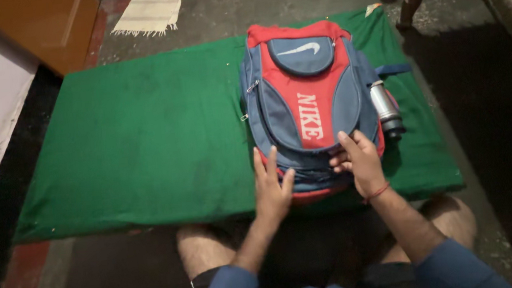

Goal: The person sits on the floor in front of a backpack, opens its compartments and zippers, and places items into it one at a time: a charger with cable, a steel water bottle, a spray bottle, and a lotion bottle. They handle each item, open the bottle and spray bottle, then zip the backpack closed.

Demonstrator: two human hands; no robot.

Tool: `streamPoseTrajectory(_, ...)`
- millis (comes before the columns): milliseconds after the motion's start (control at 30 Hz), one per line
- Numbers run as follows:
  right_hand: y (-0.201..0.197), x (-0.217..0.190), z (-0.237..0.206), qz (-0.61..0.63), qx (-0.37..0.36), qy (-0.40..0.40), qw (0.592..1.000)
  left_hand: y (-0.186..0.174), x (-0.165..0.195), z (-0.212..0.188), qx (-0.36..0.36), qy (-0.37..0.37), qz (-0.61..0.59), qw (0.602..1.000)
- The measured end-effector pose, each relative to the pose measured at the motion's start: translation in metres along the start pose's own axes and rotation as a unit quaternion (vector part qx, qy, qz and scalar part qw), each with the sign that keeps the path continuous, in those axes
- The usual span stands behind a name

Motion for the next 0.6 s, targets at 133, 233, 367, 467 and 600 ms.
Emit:
streamPoseTrajectory(133, 0.027, -0.021, -0.012, 0.078, -0.050, 0.024, 0.995, -0.015, 0.034, -0.016, -0.029, 0.021, 0.067, 0.997)
streamPoseTrajectory(233, 0.043, -0.055, -0.014, 0.107, -0.090, -0.010, 0.990, -0.024, 0.045, -0.003, -0.017, 0.081, 0.148, 0.985)
streamPoseTrajectory(367, 0.054, -0.102, -0.013, 0.129, -0.128, -0.028, 0.983, -0.021, 0.045, 0.032, -0.006, 0.118, 0.113, 0.987)
streamPoseTrajectory(467, 0.057, -0.114, -0.009, 0.076, -0.126, -0.084, 0.986, -0.010, 0.037, 0.058, -0.107, 0.129, -0.021, 0.986)
streamPoseTrajectory(600, 0.051, -0.089, -0.011, -0.140, -0.060, -0.174, 0.973, 0.005, 0.031, 0.062, -0.204, 0.214, 0.094, 0.951)
Point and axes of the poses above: each hand's wrist, its own z-axis towards the middle knuckle, its own y-axis out of the palm, x = y × z, the point moved 1 cm from there along z, towards the middle knuckle, and after that the axes turned 14 degrees about y, right-handed, at the moved point
